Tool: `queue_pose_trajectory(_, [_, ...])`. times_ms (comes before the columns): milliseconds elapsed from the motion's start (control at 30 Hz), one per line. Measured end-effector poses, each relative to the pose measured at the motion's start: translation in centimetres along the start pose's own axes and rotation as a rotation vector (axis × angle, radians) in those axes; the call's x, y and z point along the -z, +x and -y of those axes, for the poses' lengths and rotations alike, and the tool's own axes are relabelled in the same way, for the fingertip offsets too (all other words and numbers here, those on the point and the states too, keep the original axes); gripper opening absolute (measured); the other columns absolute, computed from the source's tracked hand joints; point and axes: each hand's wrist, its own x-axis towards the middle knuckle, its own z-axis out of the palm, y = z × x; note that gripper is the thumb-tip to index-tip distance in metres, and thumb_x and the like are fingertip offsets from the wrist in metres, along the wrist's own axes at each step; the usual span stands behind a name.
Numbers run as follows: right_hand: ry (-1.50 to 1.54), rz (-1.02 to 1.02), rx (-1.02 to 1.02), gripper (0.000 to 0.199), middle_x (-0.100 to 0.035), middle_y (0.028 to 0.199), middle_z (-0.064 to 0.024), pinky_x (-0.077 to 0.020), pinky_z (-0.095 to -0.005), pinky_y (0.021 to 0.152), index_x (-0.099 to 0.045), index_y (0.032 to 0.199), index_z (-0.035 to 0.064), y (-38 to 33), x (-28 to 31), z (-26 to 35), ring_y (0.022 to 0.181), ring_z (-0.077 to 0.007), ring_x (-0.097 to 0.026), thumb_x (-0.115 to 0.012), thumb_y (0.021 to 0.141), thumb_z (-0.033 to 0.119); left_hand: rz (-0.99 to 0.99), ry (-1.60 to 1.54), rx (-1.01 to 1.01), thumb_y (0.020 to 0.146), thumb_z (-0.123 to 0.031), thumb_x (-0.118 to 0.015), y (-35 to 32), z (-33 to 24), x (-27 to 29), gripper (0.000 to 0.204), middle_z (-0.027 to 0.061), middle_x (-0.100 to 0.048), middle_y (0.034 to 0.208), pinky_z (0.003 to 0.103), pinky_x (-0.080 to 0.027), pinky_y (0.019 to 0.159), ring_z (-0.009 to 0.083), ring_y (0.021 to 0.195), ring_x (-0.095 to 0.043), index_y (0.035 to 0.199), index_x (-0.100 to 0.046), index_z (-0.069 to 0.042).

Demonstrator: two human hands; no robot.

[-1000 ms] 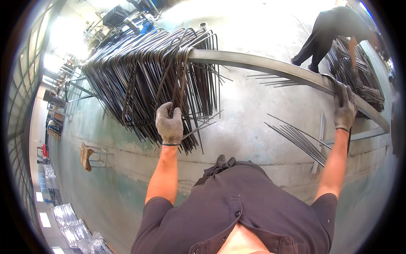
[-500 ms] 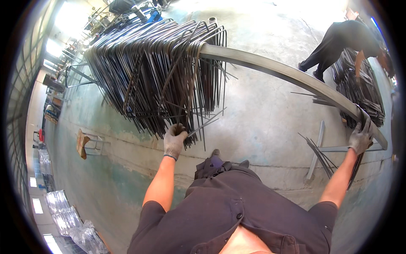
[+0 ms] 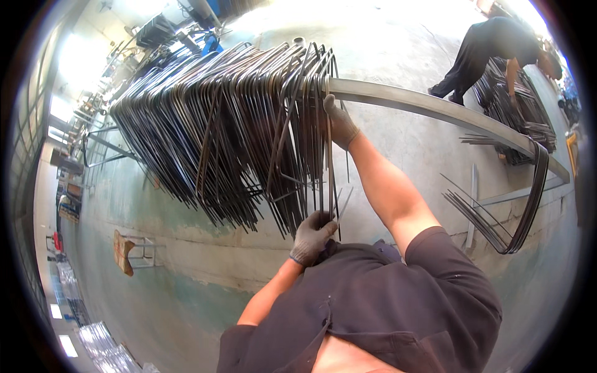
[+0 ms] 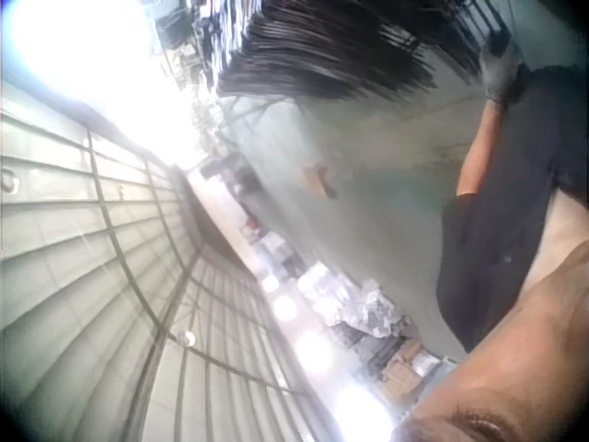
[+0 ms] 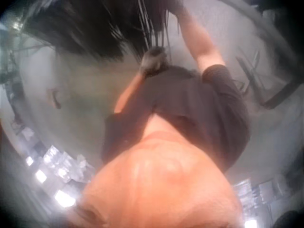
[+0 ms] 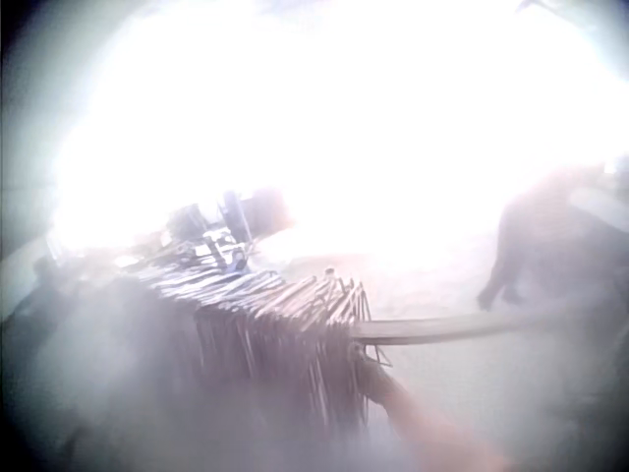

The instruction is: The person repeatedly picks up bundles of bent metal rods from a horizontal rack and places them back onto the same rack in a more organized manner. The person wears gloves and handles the rods by hand throughout the clip.

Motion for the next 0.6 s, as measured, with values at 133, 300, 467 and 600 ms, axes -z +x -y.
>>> queue_pose_trajectory(133, [0.279, 0.105, -0.028, 0.069, -0.066, 0.154, -0.0114, -0.0435, -0.0481, 0.119, -0.061, 0.154, 0.0063, -1.6, -1.5, 2.4, 0.145, -0.0276, -0.058, -0.046, 0.117, 0.062, 0.045, -0.148, -0.004, 0.101, -0.006, -0.077, -2.9, -1.9, 4.1, 0.041, 0.0095, -0.077, 0.126, 0.034, -0.058, 0.106, 0.0189, 0.115, -0.073, 0.139, -0.069, 0.003])
queue_pose_trajectory(300, [0.627, 0.297, -0.083, 0.087, -0.063, 0.16, -0.0128, -0.0414, -0.0438, 0.124, -0.057, 0.16, 0.0032, -9.8, -4.1, 3.4, 0.148, -0.0259, -0.056, -0.052, 0.11, 0.073, -0.091, -0.166, -0.105, 0.103, 0.003, -0.071, -4.2, -2.4, 6.5, 0.039, 0.0103, -0.076, 0.131, 0.035, -0.059, 0.105, 0.0187, 0.115, -0.072, 0.142, -0.068, 0.003])
queue_pose_trajectory(467, [0.672, 0.425, -0.215, 0.107, -0.062, 0.164, -0.0136, -0.0394, -0.0393, 0.128, -0.053, 0.166, 0.0004, -17.2, -6.4, 3.0, 0.151, -0.0239, -0.054, -0.064, 0.099, 0.083, -0.248, 0.017, -0.318, 0.107, 0.003, -0.071, -3.9, -4.9, 5.9, 0.032, 0.0065, -0.075, 0.124, 0.031, -0.057, 0.099, 0.0136, 0.109, -0.068, 0.139, -0.069, 0.003])
queue_pose_trajectory(600, [0.441, 0.505, -0.541, 0.117, -0.065, 0.16, -0.0122, -0.0414, -0.0382, 0.126, -0.051, 0.169, 0.0007, -19.4, -4.1, 5.6, 0.149, -0.0232, -0.055, -0.084, 0.087, 0.078, -0.335, 0.011, -0.346, 0.111, -0.002, -0.071, -2.3, -7.4, 4.7, 0.023, 0.0055, -0.074, 0.123, 0.029, -0.055, 0.099, 0.0118, 0.108, -0.067, 0.134, -0.069, 0.002])
